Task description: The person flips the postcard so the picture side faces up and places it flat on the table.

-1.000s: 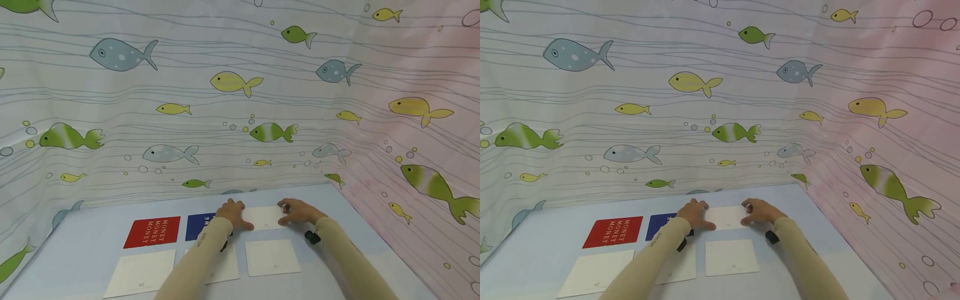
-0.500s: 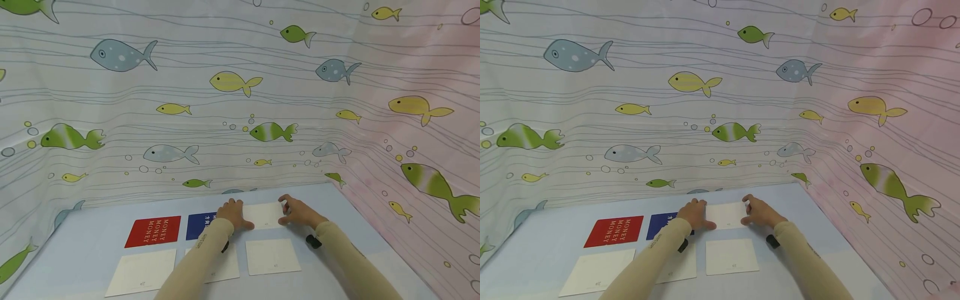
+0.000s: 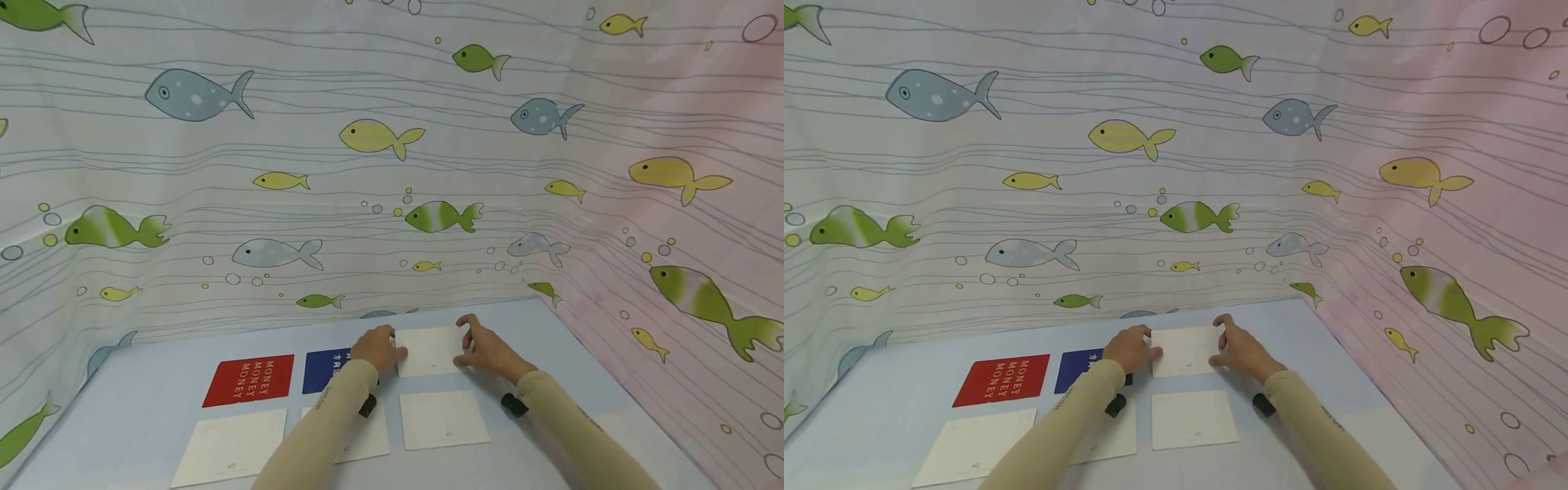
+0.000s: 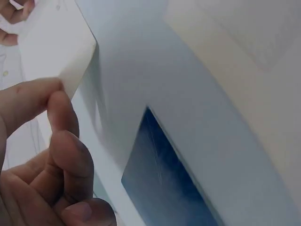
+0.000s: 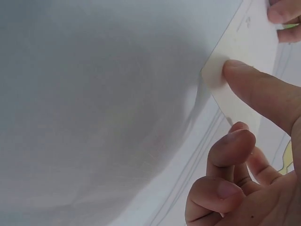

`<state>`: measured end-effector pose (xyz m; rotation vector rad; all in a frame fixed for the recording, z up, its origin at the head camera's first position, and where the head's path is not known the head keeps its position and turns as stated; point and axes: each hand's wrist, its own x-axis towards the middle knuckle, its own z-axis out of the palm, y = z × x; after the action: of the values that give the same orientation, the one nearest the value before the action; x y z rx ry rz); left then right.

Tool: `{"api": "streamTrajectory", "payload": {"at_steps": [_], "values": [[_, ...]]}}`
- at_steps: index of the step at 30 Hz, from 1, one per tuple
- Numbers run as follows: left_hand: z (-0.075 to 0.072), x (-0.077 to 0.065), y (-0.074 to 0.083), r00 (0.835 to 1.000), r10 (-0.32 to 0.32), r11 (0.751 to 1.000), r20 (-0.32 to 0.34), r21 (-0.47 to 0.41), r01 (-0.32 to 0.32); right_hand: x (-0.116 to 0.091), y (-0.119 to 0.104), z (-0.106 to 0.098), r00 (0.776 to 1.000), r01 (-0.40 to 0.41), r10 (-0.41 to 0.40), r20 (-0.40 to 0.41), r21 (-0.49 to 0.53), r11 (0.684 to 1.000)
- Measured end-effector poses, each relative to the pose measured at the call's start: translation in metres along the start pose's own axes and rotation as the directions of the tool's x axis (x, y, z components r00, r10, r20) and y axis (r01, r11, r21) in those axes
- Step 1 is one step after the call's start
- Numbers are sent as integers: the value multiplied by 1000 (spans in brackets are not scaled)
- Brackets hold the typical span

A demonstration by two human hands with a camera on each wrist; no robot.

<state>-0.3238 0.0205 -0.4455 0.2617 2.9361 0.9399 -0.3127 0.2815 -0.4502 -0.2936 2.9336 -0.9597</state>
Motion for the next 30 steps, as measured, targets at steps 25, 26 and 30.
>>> {"api": "streamTrajectory", "payload": {"at_steps": [25, 26, 30], "values": [[5, -4, -4, 998, 43, 991, -51, -125, -50, -2, 0, -13, 987, -159, 155, 40, 147, 976], [5, -4, -4, 998, 42, 990, -50, -132, -48, -2, -1, -12, 986, -165, 159, 49, 160, 973], [4, -6, -3, 999, 34, 984, -37, -175, -40, -3, -1, -11, 986, -166, 159, 53, 199, 966]]}}
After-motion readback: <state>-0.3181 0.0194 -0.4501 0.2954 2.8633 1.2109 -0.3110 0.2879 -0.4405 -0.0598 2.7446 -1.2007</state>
